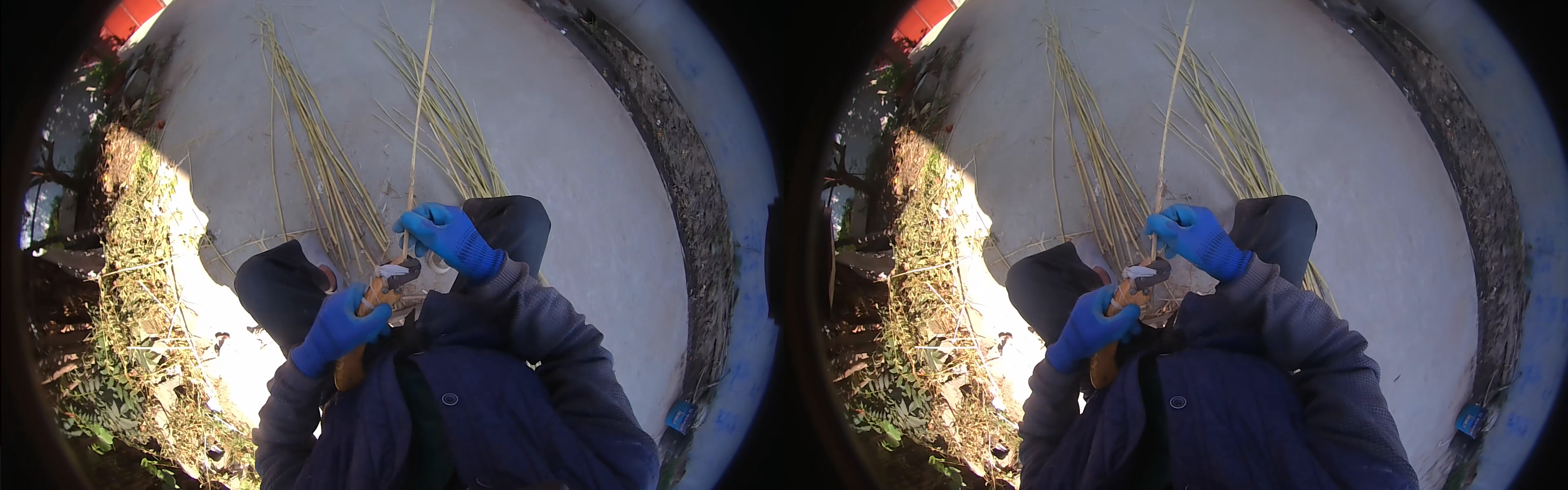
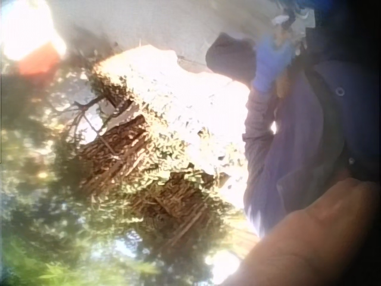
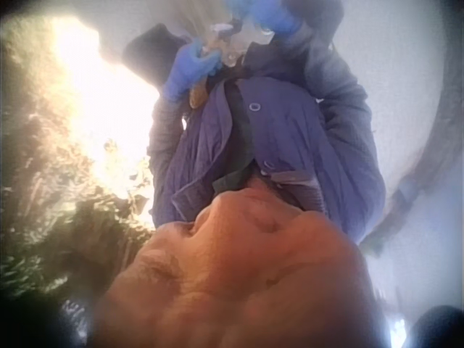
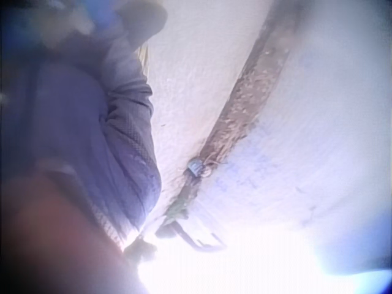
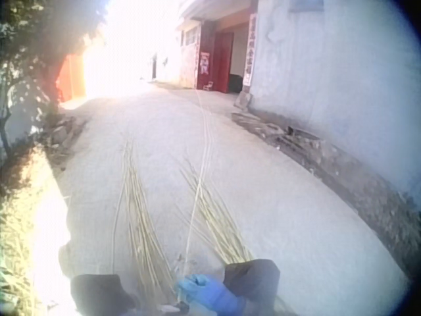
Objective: The person sits on the ground and uses a knife to peel the outer layer off long thin sticks. They hold each stick with one hand and scrape it with the knife in the other, then place the peeled stick on a growing pile.
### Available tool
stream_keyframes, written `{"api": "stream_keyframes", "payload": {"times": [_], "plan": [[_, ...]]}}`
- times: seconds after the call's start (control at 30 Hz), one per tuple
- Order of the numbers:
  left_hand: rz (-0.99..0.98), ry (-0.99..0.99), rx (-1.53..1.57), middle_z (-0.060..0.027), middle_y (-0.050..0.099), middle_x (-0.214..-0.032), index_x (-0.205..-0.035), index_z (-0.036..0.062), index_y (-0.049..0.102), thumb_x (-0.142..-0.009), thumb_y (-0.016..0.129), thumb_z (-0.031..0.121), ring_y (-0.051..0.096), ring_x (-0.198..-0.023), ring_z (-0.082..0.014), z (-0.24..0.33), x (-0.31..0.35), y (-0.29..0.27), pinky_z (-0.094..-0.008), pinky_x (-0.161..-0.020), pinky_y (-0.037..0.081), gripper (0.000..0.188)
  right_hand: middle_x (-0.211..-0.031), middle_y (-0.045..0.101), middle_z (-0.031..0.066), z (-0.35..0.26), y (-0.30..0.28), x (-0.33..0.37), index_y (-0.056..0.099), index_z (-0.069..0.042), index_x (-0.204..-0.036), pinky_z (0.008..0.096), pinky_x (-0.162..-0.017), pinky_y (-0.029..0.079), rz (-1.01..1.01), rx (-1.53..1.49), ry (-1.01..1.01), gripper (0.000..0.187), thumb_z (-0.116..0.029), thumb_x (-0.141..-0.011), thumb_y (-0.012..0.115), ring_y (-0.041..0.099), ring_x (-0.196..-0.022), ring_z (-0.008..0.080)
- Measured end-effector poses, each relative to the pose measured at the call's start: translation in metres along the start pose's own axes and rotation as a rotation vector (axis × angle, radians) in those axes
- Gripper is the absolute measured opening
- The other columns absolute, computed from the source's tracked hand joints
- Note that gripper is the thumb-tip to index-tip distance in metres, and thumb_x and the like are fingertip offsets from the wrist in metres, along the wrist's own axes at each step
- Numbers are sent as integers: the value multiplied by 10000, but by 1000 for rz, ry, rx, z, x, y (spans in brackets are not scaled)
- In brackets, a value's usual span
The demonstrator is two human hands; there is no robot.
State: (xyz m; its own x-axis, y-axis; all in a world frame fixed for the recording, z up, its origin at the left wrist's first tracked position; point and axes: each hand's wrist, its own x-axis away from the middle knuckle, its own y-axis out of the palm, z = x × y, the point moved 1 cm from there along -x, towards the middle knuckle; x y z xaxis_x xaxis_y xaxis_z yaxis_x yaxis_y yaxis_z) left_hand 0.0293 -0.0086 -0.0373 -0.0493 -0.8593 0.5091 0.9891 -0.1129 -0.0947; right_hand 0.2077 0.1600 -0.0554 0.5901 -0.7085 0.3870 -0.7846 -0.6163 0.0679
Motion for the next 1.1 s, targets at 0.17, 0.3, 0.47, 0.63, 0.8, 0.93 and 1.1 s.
{"api": "stream_keyframes", "payload": {"times": [0.17, 0.3, 0.47, 0.63, 0.8, 0.93, 1.1], "plan": [[32, 20, 30, -77, 703, -738, -985, -19, 633, -913, 694, 204, 669, -626, -110, 0, 0, -1, -250, -566, 531, 242, -900, 711, 62, 7, 6, -12, 700, -5, -1010, 264, -751, 539, -99, 41, -128, 290, -271, -1000, 583, 649, -785, 100], [60, -11, 152, -85, 707, -764, -1067, -31, 631, -928, 674, 186, 671, -645, -118, 4, -3, -7, -255, -576, 537, 261, -1002, 703, 73, 21, 17, -9, 672, 9, -1115, 277, -814, 539, -173, -20, -105, 300, -245, -1018, 546, 657, -862, 123], [114, 54, 218, -87, 709, -791, -1114, -47, 621, -946, 646, 158, 671, -659, -118, 14, -11, -13, -251, -606, 549, 266, -1078, 678, 80, 19, 19, 5, 641, 13, -1205, 282, -807, 541, 17, 6, -282, 329, -244, -1030, 534, 654, -861, 118], [142, 154, 274, -92, 709, -846, -1120, -44, 626, -958, 635, 156, 667, -681, -123, 18, -24, -9, -245, -634, 551, 258, -926, 676, 47, 25, 40, 29, 657, 2, -1114, 264, -734, 531, -5, 68, -193, 279, -240, -1024, 554, 643, -806, 96], [264, 124, 495, -88, 690, -908, -1140, -31, 632, -963, 655, 234, 674, -783, -147, 3, -40, -17, -261, -694, 554, 319, -746, 648, -4, 34, 41, 29, 661, -20, -946, 256, -629, 500, -33, 70, -160, 216, -225, -994, 610, 626, -730, 68], [552, 372, 615, -126, 666, -1074, -1229, -25, 610, -961, 654, 332, 655, -968, -197, -8, -79, -93, -334, -843, 542, 449, -684, 615, 108, 36, 19, 56, 632, -33, -877, 348, -581, 497, -83, 572, -460, 144, -169, -919, 651, 620, -585, 232], [780, 460, 661, -165, 596, -1284, -1368, -26, 514, -950, 639, 366, 579, -1176, -242, -18, -101, -241, -371, -1026, 447, 586, -696, 624, 126, 25, -64, 128, 675, -66, -828, 405, -593, 508, -167, 881, -679, 103, -156, -848, 719, 628, -633, 319]]}}
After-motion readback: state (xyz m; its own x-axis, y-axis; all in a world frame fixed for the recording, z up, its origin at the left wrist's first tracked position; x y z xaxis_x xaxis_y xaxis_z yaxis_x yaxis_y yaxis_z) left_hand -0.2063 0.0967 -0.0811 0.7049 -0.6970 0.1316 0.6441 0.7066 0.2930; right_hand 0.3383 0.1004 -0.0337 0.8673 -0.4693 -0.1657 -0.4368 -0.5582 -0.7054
